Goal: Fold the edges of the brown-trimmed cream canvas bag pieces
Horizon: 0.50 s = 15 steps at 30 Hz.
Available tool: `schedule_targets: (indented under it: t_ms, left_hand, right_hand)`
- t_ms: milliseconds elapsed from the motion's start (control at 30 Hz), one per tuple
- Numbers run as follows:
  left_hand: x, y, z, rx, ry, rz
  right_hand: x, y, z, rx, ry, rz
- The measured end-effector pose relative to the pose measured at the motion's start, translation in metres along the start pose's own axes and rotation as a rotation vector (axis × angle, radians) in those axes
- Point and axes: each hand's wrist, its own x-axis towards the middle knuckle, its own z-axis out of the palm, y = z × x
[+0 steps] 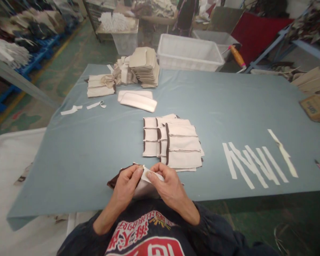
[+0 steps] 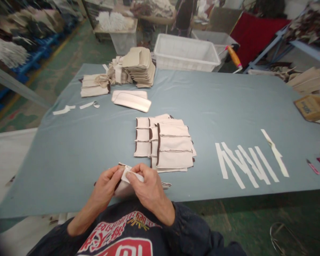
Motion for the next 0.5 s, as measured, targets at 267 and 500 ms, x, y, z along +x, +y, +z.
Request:
schedule_targets:
  t_ms: [267,500]
  left_hand:
    - [-0.003,-0.002,0.002,0.008,0.015,0.021]
    - [-0.005,-0.005,0.004,-0.007,0.024,0.016]
  right_hand:
    - [0.004,0.010,0.007,-0.023,0.036,0.026]
    - [0.004,0.011,0.008,-0.068,0.026,0.011]
